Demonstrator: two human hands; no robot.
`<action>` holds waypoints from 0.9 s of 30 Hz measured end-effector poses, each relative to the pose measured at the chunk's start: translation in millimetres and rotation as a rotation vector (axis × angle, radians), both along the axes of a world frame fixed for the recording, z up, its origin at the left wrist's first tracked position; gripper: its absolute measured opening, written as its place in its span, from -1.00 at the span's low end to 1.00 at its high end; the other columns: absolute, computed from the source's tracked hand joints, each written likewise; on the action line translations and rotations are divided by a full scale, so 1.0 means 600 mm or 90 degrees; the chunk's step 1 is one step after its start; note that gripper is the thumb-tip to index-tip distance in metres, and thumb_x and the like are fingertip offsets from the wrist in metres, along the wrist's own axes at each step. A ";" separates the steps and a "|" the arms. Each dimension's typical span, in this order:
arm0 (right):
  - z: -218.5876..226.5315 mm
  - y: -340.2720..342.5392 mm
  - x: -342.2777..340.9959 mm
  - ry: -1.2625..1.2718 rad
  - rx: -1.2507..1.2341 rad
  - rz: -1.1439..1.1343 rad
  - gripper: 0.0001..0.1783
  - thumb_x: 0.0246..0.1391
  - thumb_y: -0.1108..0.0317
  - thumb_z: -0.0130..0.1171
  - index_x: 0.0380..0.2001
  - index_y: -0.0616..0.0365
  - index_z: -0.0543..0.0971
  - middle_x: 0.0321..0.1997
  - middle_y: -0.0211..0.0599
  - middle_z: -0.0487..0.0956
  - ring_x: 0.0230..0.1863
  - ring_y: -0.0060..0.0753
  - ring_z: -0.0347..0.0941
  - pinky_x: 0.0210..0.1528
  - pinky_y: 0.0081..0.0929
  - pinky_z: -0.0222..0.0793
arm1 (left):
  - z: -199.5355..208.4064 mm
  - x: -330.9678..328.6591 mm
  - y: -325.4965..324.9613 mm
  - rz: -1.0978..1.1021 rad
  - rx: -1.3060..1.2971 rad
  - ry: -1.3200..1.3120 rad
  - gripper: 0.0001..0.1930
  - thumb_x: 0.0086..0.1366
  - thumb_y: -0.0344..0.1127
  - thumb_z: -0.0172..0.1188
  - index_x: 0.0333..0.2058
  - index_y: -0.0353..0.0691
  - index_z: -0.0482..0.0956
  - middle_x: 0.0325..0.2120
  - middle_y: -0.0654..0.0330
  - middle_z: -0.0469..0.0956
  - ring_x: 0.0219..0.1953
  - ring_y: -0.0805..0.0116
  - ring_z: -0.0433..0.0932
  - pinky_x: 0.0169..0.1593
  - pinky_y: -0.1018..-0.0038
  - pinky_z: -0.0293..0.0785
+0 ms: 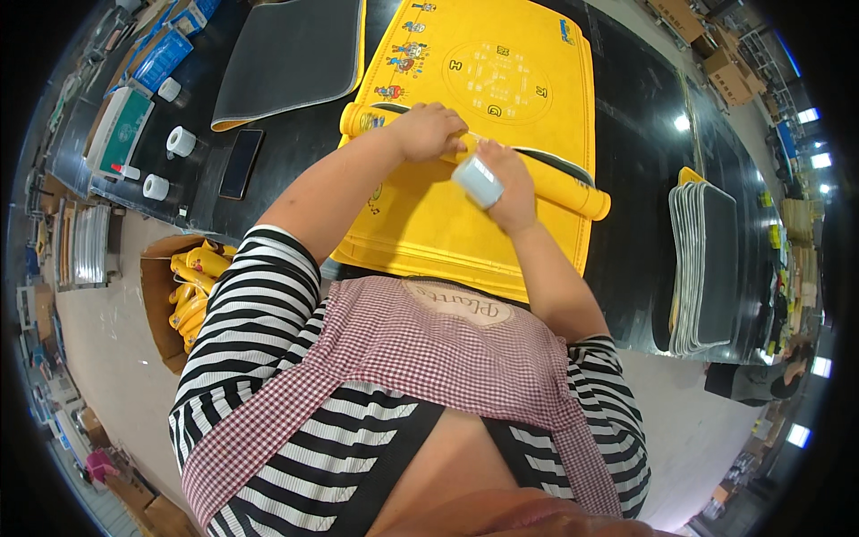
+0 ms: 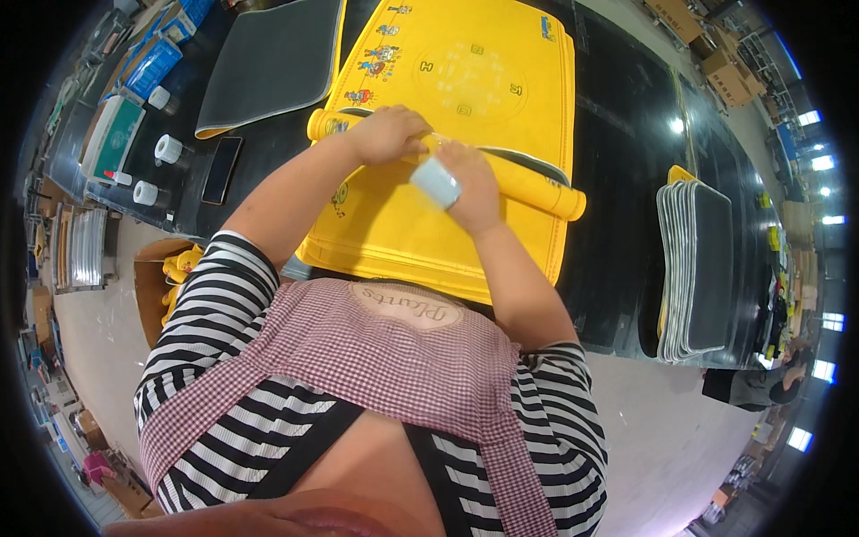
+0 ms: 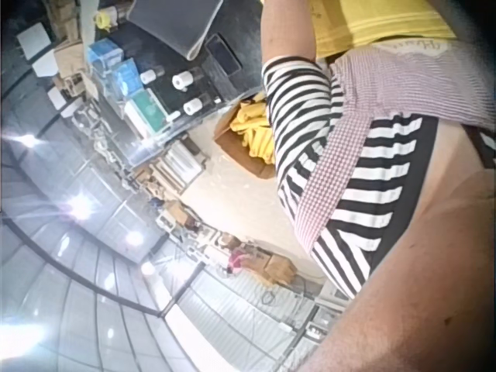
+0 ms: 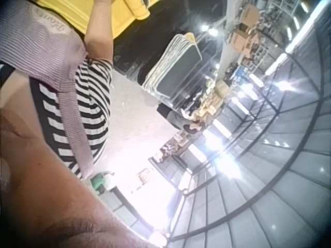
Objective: The person rolls yellow play mats on a table, secures each roll with tape, and places the finished rolls into a cardboard box. The person repeats this process for multiple mats.
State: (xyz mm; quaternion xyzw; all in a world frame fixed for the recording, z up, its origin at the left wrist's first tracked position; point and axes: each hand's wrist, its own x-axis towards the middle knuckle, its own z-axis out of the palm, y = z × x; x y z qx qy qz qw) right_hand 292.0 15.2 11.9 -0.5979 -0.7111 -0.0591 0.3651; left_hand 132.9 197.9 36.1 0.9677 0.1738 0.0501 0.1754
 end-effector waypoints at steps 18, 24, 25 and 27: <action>0.016 0.067 0.080 0.295 -0.173 0.013 -0.50 -0.07 0.41 0.49 0.03 0.07 0.70 0.05 -0.11 0.72 0.06 -0.08 0.67 0.14 -0.30 0.56 | -0.025 0.043 0.012 0.017 0.191 0.008 -0.45 0.19 -0.02 0.41 0.05 -0.17 0.48 -0.11 0.08 0.55 0.04 0.01 0.53 0.16 0.17 0.36; 0.008 -0.137 -0.040 0.047 -0.059 0.151 -0.45 0.11 0.22 0.36 0.16 0.20 0.61 0.26 -0.05 0.61 0.31 -0.07 0.54 0.43 -0.06 0.37 | 0.033 -0.077 -0.158 -0.010 0.018 0.175 -0.41 0.22 0.04 0.41 0.08 -0.22 0.52 -0.06 0.03 0.58 0.06 -0.05 0.54 0.10 0.12 0.43; 0.012 -0.156 -0.053 0.051 -0.061 0.157 -0.45 0.13 0.21 0.35 0.16 0.22 0.60 0.27 -0.03 0.60 0.31 -0.04 0.53 0.44 -0.05 0.36 | 0.041 -0.085 -0.171 -0.002 -0.033 0.225 -0.40 0.22 0.04 0.41 0.09 -0.24 0.52 -0.03 0.01 0.57 0.10 -0.06 0.52 0.11 0.11 0.44; 0.025 -0.173 -0.069 0.050 -0.052 0.171 -0.44 0.17 0.19 0.32 0.16 0.27 0.58 0.27 0.03 0.59 0.32 0.00 0.52 0.45 -0.05 0.33 | 0.029 -0.083 -0.153 -0.001 -0.047 0.169 -0.36 0.23 0.05 0.41 0.14 -0.26 0.51 0.03 -0.04 0.53 0.17 -0.08 0.47 0.18 0.09 0.42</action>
